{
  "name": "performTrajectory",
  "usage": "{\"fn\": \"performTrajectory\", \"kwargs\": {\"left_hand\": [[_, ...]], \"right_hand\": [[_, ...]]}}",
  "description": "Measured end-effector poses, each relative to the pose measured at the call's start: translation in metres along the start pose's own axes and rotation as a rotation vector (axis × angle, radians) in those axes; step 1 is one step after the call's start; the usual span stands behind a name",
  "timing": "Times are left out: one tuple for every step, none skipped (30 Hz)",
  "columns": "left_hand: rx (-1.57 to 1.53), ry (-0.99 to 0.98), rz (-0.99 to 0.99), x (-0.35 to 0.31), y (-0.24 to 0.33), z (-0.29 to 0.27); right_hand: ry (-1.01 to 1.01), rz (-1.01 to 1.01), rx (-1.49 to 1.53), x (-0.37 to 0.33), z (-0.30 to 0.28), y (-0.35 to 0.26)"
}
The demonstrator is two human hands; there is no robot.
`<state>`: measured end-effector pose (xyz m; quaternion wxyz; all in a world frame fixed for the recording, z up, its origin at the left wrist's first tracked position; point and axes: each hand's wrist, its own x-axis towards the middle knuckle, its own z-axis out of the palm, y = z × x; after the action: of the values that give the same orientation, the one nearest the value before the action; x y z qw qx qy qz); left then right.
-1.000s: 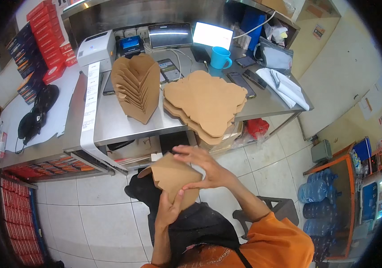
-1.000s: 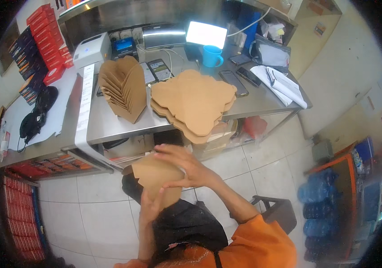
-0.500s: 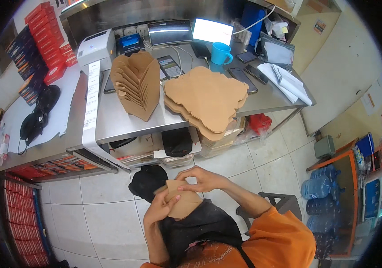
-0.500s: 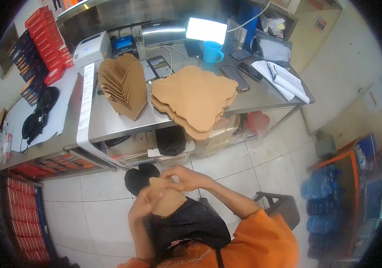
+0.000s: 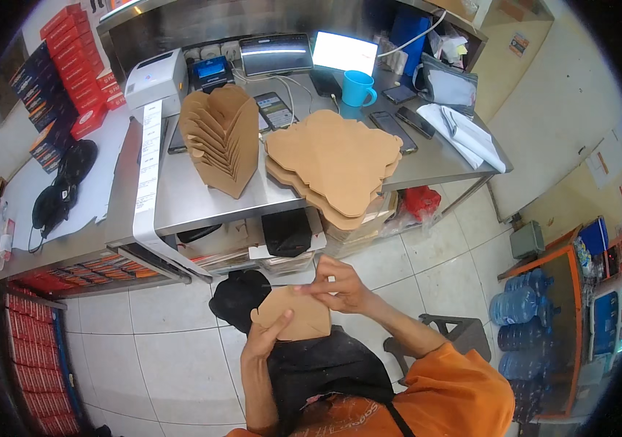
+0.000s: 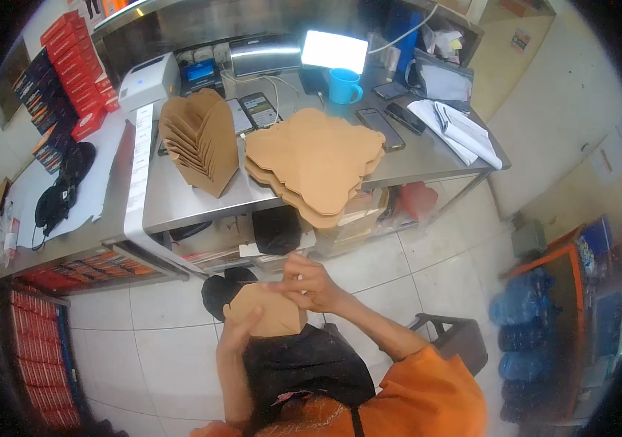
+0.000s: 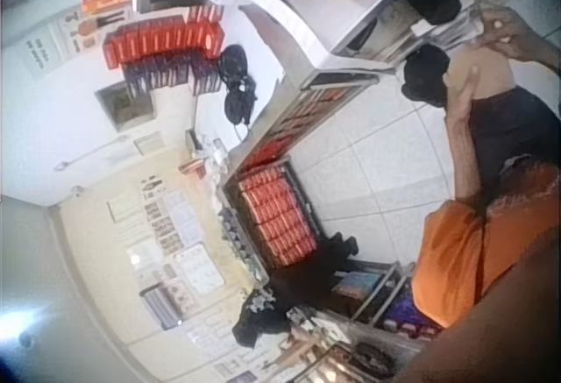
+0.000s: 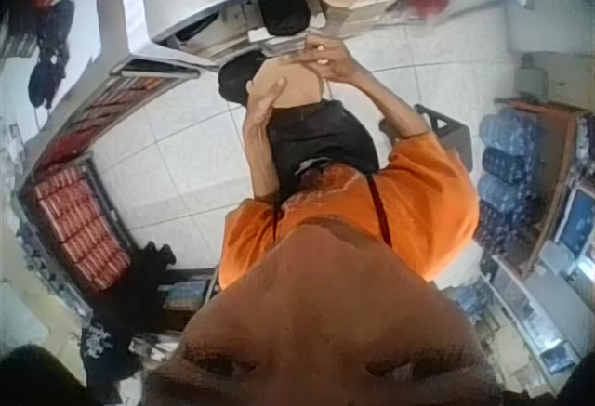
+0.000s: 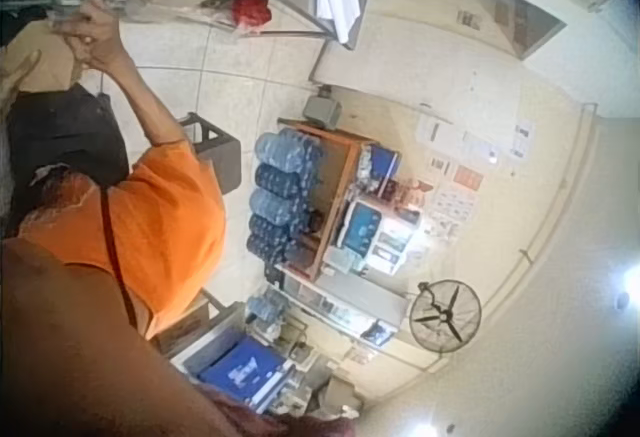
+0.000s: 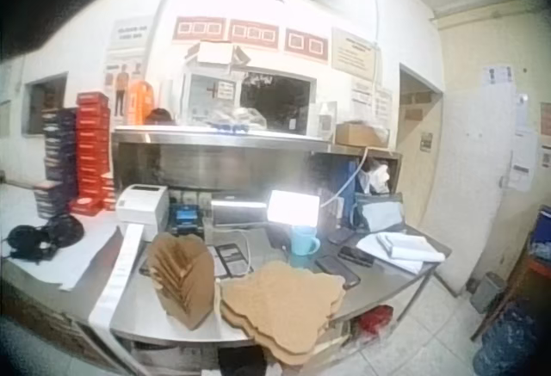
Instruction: The person folds cardboard pieces by hand to assemble small food containers and stacks the completed containers into a large pile on a stainless steel counter.
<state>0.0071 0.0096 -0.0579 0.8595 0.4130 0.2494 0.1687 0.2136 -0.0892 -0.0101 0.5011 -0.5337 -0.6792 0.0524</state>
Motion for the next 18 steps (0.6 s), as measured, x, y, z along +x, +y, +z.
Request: {"fn": "performTrajectory", "kwargs": {"left_hand": [[0.076,0.029,-0.022,-0.002,0.008,0.006],[0.098,0.028,-0.024,-0.005,0.014,0.01],[0.12,0.027,-0.027,-0.009,0.018,0.013],[0.143,0.03,-0.028,-0.012,0.02,0.014],[0.11,0.02,-0.033,-0.013,0.019,0.012],[0.077,0.01,-0.039,-0.013,0.015,0.01],[0.045,-0.006,-0.044,-0.013,0.013,0.009],[0.021,-0.02,-0.044,-0.013,0.012,0.008],[-0.003,-0.034,-0.043,-0.013,0.012,0.008],[-0.027,-0.047,-0.043,-0.014,0.011,0.008],[-0.023,-0.059,-0.055,-0.013,0.012,0.008],[-0.019,-0.07,-0.067,-0.012,0.013,0.007],[-0.014,-0.08,-0.077,-0.012,0.015,0.007],[-0.035,-0.074,-0.085,-0.011,0.015,0.007],[-0.055,-0.067,-0.094,-0.011,0.015,0.009],[-0.076,-0.058,-0.101,-0.011,0.015,0.01],[-0.068,-0.038,-0.09,-0.01,0.015,0.012],[-0.059,-0.019,-0.078,-0.01,0.014,0.013]], "right_hand": [[-0.077,-0.04,0.011,0.001,-0.005,0.001],[-0.154,-0.079,0.021,0.002,-0.01,0.001],[-0.196,-0.096,0.048,0.005,-0.014,-0.001],[-0.239,-0.115,0.079,0.009,-0.017,-0.004],[-0.28,-0.134,0.11,0.012,-0.019,-0.006],[-0.307,-0.131,0.132,0.014,-0.02,-0.007],[-0.331,-0.128,0.149,0.015,-0.022,-0.009],[-0.355,-0.124,0.166,0.016,-0.023,-0.01],[-0.39,-0.106,0.187,0.018,-0.026,-0.011],[-0.425,-0.088,0.208,0.019,-0.03,-0.011],[-0.46,-0.069,0.23,0.019,-0.032,-0.012],[-0.458,-0.065,0.252,0.019,-0.032,-0.012],[-0.458,-0.063,0.274,0.02,-0.032,-0.011],[-0.457,-0.061,0.295,0.021,-0.031,-0.011],[-0.429,-0.076,0.276,0.022,-0.031,-0.012],[-0.401,-0.093,0.259,0.024,-0.03,-0.013],[-0.374,-0.109,0.242,0.026,-0.029,-0.014],[-0.392,-0.069,0.264,0.027,-0.029,-0.016]]}}
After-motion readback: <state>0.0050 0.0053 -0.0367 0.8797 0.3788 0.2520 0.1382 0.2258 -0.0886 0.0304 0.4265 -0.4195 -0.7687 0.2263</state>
